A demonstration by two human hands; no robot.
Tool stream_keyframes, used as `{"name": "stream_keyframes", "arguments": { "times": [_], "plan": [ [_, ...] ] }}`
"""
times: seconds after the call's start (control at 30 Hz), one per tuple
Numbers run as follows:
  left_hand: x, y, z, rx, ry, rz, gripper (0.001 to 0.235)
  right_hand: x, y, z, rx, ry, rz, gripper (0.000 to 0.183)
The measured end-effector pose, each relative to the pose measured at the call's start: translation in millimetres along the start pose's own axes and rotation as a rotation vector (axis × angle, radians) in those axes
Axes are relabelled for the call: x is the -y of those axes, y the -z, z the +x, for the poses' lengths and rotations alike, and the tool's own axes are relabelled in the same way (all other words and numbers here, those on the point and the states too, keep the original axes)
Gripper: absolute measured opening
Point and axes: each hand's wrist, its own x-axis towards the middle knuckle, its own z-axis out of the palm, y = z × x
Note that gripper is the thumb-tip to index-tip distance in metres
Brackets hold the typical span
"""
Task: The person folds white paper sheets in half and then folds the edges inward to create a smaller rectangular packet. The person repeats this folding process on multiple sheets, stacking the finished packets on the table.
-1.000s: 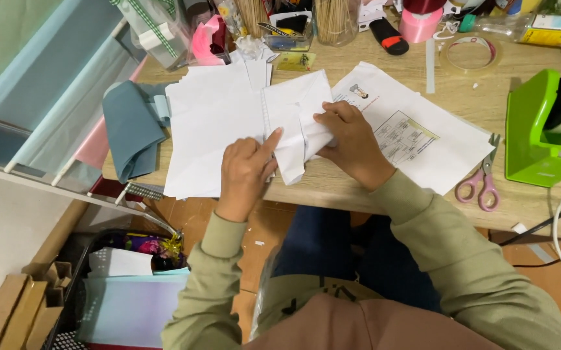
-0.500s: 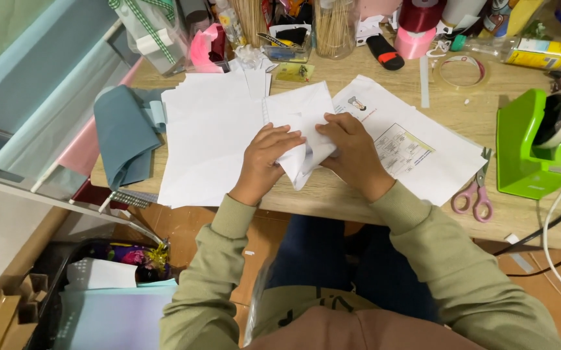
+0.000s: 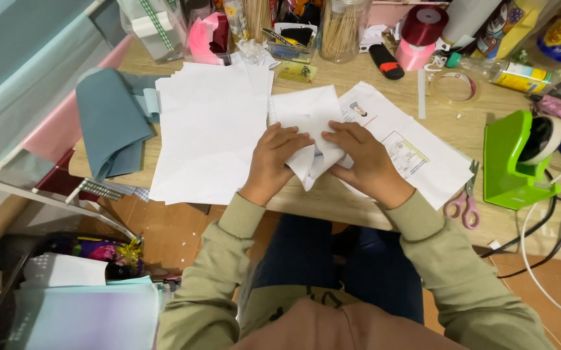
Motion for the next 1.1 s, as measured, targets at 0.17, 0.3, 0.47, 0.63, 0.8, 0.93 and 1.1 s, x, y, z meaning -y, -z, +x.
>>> {"name": "stream_keyframes", "arguments": {
  "times": [0.17, 0.3, 0.47, 0.63, 0.8, 0.93, 1.1],
  "plan": [
    [3, 4, 1, 0.002, -0.099, 0.02, 0.03, 7, 14, -10, -0.059, 0.244, -0.165, 0.039],
    [15, 0, -4, 0.024, -0.13, 0.075, 0.028, 20, 15, -12, -0.074, 0.483, -0.37, 0.025],
    [-4, 11, 6, 0.06, -0.175, 0.115, 0.025, 49, 22, -3, -0.025, 0.57, -0.509, 0.025],
    [21, -4, 1, 0.096, -0.263, 0.095, 0.02, 49, 29, 0, 0.087, 0.531, -0.451, 0.022],
    [35, -22, -6, 0.059, -0.245, 0.251, 0.028, 47, 32, 4, 0.16, 0.458, -0.331, 0.02],
    [24, -11, 0, 0.049, -0.255, 0.227, 0.031, 62, 28, 9, 0.146, 0.431, -0.337, 0.018],
    [22, -9, 3, 0.023, -0.289, 0.108, 0.035, 77, 3, 8, 0.117, 0.549, -0.585, 0.008]
  ]
}}
